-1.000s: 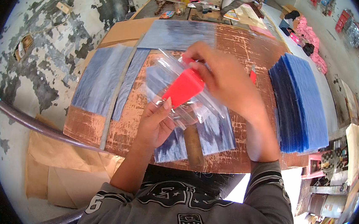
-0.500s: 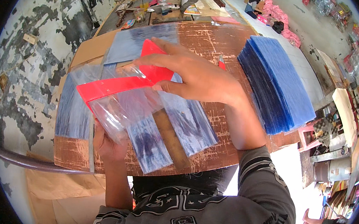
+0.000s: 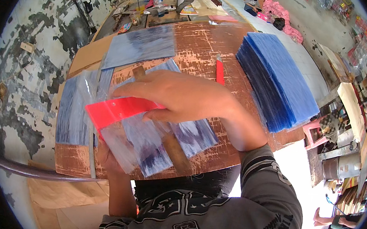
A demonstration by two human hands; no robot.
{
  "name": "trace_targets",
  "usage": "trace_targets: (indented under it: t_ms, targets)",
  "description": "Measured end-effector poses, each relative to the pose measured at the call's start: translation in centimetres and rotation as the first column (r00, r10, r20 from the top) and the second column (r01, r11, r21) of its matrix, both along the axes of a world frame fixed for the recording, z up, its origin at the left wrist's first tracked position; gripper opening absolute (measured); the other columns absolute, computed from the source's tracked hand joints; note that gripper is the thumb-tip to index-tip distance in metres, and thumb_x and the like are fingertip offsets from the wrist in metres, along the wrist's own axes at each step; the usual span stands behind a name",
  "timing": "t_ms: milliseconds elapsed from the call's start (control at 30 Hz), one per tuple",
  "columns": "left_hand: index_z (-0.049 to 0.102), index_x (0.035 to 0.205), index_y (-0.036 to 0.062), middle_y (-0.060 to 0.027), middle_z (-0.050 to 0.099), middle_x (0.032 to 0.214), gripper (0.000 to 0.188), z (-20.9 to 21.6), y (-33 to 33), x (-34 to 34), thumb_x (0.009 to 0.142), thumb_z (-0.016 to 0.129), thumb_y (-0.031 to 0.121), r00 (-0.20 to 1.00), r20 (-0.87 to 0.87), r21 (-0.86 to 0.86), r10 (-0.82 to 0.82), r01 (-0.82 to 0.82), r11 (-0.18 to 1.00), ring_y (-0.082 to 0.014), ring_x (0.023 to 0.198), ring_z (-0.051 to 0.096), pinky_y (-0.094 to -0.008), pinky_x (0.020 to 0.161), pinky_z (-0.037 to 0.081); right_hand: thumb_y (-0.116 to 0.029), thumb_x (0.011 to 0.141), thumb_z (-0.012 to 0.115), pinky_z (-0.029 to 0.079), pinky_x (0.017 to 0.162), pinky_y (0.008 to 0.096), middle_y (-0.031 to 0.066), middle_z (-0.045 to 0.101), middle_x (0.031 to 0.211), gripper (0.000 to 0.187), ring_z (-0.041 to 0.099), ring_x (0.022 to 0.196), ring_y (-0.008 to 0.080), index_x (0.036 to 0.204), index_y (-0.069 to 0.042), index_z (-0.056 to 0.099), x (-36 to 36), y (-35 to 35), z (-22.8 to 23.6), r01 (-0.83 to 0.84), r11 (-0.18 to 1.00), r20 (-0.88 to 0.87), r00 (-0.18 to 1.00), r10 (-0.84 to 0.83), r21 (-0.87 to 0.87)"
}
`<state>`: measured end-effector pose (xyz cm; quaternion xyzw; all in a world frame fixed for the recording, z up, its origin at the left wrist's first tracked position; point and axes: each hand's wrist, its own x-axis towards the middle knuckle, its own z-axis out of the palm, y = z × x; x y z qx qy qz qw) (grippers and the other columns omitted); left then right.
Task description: The person removes a red plastic scoop from a clear plastic bag, inspects it, and places it back into the bag. They then use a red utility knife to cut a stack of blue plastic sheets on the table.
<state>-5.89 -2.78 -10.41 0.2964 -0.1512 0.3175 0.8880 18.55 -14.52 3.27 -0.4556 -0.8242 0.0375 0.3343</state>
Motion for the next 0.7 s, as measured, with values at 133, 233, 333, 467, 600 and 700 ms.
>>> trace_targets:
  t_ms: [133,233,333,467,600,700]
  targets:
    - [0.058,0.124,0.0096,-0.0026,0.063,0.087,0.042,-0.2,-0.3,-0.8,0.102,0.05,0.044,0.994,-0.053,-0.011,0.1,-0.101,0.995,-0.0125,0.068,0.056,-0.0265,0.051,0.043,-0.012,0.083,0.072,0.05,0.087,0.0495,0.0211,0.066,0.108,0.049,0.063,0.101,0.0428,0.127,-0.002,0.054,-0.8,-0.4,0.5,-0.043,0.997,0.001,0.999,0.043,-0.058]
    - [0.063,0.115,0.0105,-0.0002,0.062,0.077,0.04,-3.4,1.4,-3.1,0.101,0.051,0.046,0.994,0.008,-0.117,0.107,-0.105,0.988,-0.0108,0.059,0.053,-0.0258,0.045,0.042,-0.014,0.088,0.071,0.048,0.088,0.0495,0.0167,0.064,0.115,0.047,0.06,0.104,0.0412,0.13,-0.007,0.052,-0.9,-0.5,0.8,-0.057,0.986,0.007,0.998,0.059,-0.158]
    - [0.066,0.108,0.0105,-0.0001,0.061,0.077,0.036,-4.4,2.6,-4.9,0.1,0.054,0.044,0.997,0.071,-0.173,0.004,0.008,0.985,-0.0108,0.059,0.053,-0.026,0.047,0.042,-0.011,0.088,0.069,0.049,0.084,0.0484,0.0166,0.063,0.112,0.042,0.061,0.101,0.041,0.126,-0.008,0.052,-1.2,-0.5,0.8,-0.038,0.988,-0.062,0.998,0.029,-0.152]
    - [0.066,0.111,0.0097,0.0007,0.062,0.076,0.036,-3.5,2.1,-5.8,0.101,0.054,0.042,0.983,0.138,-0.313,-0.119,0.157,0.937,-0.0113,0.06,0.055,-0.0284,0.056,0.047,-0.009,0.088,0.067,0.051,0.081,0.0474,0.0165,0.061,0.111,0.039,0.061,0.099,0.0395,0.124,-0.009,0.054,-1.5,-0.4,1.0,0.082,0.995,-0.136,0.987,-0.089,-0.059]
    - [0.059,0.128,0.0063,-0.004,0.07,0.101,0.052,-3.2,3.9,-7.4,0.103,0.047,0.051,0.989,-0.042,-0.289,0.138,-0.145,0.946,-0.013,0.07,0.064,-0.0339,0.071,0.054,-0.009,0.088,0.067,0.05,0.081,0.0475,0.015,0.058,0.11,0.032,0.062,0.1,0.0378,0.119,-0.01,0.058,-0.7,0.6,0.4,0.161,0.982,-0.069,0.985,-0.155,0.098]
    - [0.048,0.146,0.0049,-0.0113,0.061,0.136,0.07,-3.7,5.7,-7.7,0.102,0.044,0.06,0.998,0.009,-0.213,0.062,-0.058,0.975,-0.0169,0.096,0.067,-0.0414,0.09,0.053,-0.01,0.089,0.067,0.05,0.081,0.0466,0.0137,0.058,0.108,0.025,0.061,0.101,0.0376,0.114,-0.009,0.061,-0.3,1.1,0.2,0.238,0.97,-0.048,0.971,-0.235,0.052]
